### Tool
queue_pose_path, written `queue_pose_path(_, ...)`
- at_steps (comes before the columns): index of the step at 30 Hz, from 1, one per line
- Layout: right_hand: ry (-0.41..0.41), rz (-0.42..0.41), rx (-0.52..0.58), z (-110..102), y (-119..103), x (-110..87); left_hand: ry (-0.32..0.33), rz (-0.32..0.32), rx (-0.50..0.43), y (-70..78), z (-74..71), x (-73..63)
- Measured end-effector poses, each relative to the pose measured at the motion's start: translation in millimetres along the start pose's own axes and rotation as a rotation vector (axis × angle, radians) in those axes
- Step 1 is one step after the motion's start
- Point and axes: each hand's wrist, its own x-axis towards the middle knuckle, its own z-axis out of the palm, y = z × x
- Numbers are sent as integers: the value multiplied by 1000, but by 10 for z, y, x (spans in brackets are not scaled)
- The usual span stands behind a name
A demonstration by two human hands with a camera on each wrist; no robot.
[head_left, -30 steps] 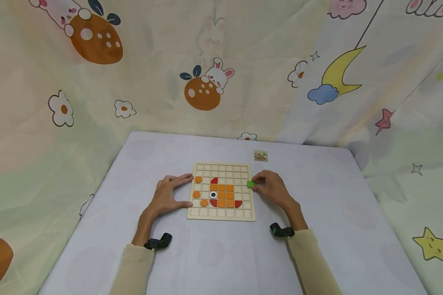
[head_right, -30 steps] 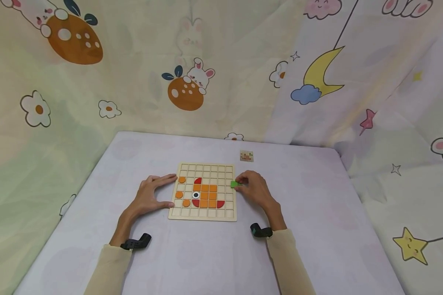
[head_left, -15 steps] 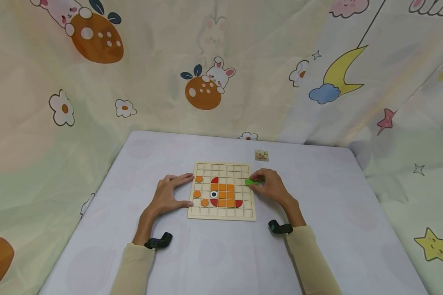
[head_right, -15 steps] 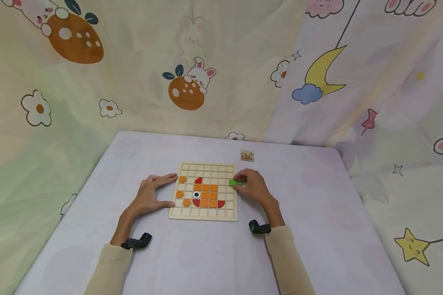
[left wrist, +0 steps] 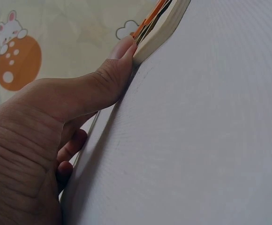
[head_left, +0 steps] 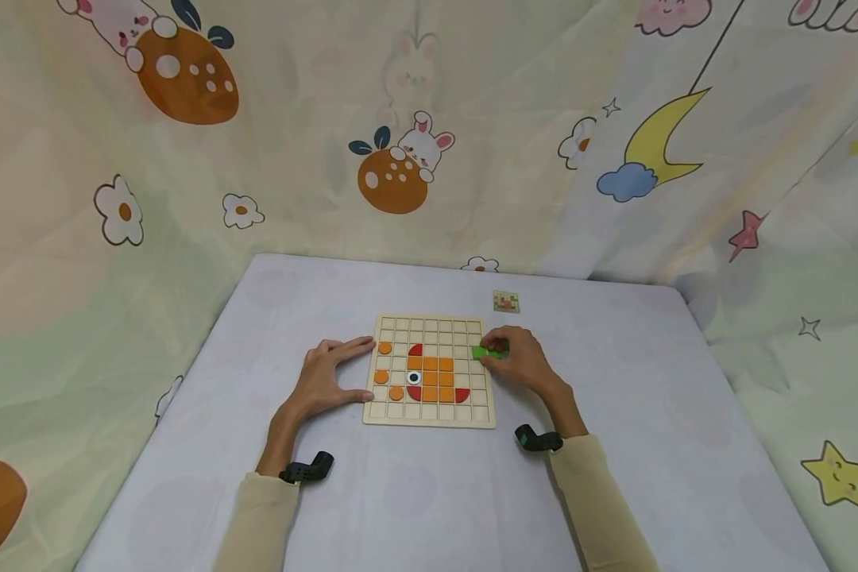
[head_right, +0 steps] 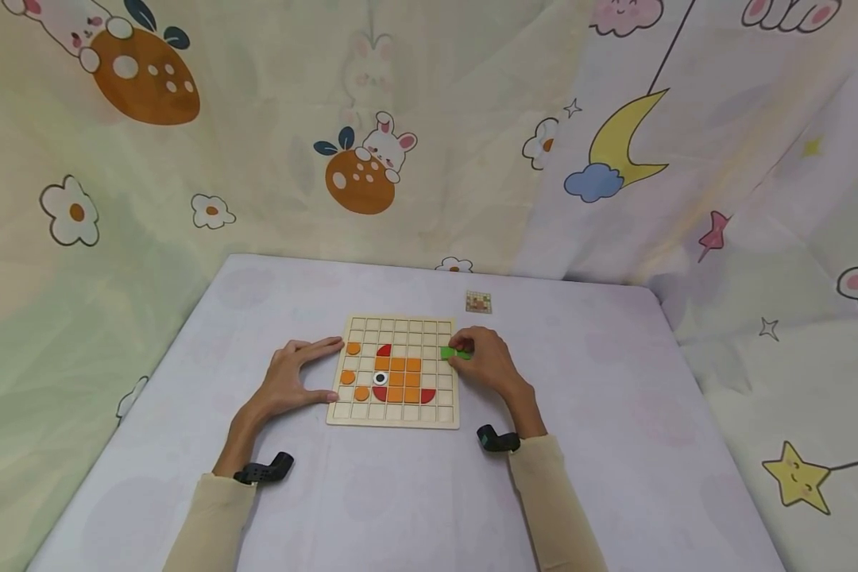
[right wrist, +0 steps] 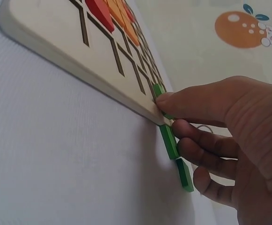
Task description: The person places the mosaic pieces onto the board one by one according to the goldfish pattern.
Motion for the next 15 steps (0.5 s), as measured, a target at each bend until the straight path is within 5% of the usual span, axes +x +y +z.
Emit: queue_pose_path(15,-11,3,-3,12,-41,34,-1,-10,6,6,7,-6)
